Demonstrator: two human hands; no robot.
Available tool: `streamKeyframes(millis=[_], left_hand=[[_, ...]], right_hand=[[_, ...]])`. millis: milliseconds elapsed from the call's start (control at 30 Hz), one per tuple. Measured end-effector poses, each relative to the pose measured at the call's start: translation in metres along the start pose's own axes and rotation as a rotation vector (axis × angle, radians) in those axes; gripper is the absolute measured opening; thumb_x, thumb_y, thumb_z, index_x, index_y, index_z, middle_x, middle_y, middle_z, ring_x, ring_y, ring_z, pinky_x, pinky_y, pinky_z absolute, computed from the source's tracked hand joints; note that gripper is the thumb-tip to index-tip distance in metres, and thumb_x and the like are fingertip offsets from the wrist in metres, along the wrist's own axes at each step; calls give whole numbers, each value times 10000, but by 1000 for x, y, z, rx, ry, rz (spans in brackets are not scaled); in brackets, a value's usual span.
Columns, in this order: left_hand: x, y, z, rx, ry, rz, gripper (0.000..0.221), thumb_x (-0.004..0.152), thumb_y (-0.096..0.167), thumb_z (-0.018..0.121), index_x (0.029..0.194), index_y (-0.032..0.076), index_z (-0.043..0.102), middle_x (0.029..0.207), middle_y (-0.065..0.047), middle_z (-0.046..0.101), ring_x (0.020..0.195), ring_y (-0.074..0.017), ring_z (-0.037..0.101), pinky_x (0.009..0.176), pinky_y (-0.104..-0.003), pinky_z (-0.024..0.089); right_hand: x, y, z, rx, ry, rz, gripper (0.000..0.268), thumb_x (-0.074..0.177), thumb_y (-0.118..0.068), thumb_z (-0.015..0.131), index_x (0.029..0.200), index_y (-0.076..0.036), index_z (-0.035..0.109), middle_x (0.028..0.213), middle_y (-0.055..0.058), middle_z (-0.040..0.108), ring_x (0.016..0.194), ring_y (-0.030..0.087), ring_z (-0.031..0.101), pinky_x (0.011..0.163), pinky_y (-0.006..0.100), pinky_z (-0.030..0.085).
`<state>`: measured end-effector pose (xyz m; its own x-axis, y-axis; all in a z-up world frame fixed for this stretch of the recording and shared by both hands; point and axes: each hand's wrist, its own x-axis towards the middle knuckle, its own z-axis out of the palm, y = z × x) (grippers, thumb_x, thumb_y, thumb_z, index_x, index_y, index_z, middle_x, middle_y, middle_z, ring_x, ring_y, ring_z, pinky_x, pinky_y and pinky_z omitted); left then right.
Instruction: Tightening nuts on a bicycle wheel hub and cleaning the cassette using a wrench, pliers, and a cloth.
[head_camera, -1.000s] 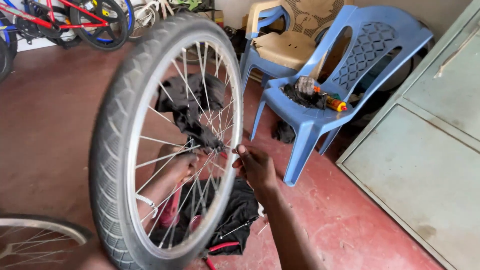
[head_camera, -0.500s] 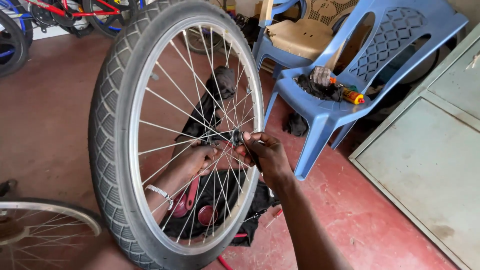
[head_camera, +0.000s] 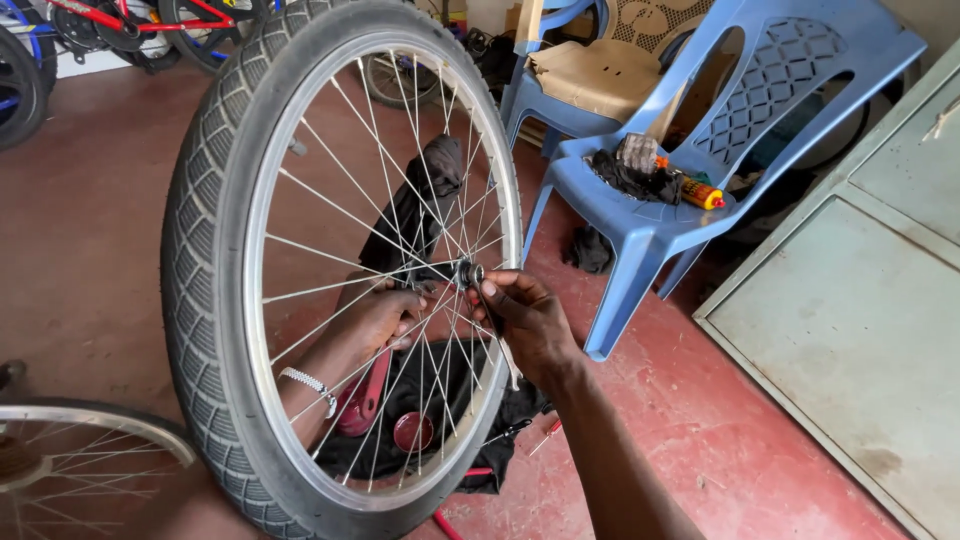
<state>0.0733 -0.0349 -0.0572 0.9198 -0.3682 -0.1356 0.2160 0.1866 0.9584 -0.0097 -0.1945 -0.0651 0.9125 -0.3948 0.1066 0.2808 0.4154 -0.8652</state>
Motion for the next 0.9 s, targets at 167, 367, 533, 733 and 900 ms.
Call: streamKeyframes(millis=[167,367,533,733,900], left_hand=[[-7,3,7,-42,6,-17,236,688,-129,586,656,27,413,428,-59,323,283,-142,346,241,-246,255],[-13,8,13,-54,22,-20,223,680,-134,587,629,1,417,424,-68,322,287,-138,360,245,-251,272],[-14,10,13,-48,28,-17,248,672,-133,589,600,9,399,411,-67,319,284,-141,356,241,-258,266],[-17,12,9,-30,32,-6,238,678,-133,584,652,16,400,428,-62,328,280,-116,355,231,-258,274],[-25,23,12,-13,44,-2,225,687,-114,587,654,16,405,450,-61,334,285,-117,366,225,-260,270]], right_hand=[[3,0,-5,-2,-32,6,185,814,-24,676,970,51,611,781,204,656,596,246,669,552,276,573],[2,-3,-5,42,-42,37,151,823,-10,662,954,40,605,762,204,645,564,226,651,540,263,563],[0,-4,-4,92,-31,66,134,825,-11,658,944,23,605,755,211,634,541,219,625,522,259,552],[-1,-4,-2,104,-20,126,97,840,-21,637,926,-12,594,753,201,615,534,183,528,509,249,475],[-3,-5,5,134,-7,212,88,850,-45,609,932,-44,576,774,167,602,546,170,486,508,284,437]])
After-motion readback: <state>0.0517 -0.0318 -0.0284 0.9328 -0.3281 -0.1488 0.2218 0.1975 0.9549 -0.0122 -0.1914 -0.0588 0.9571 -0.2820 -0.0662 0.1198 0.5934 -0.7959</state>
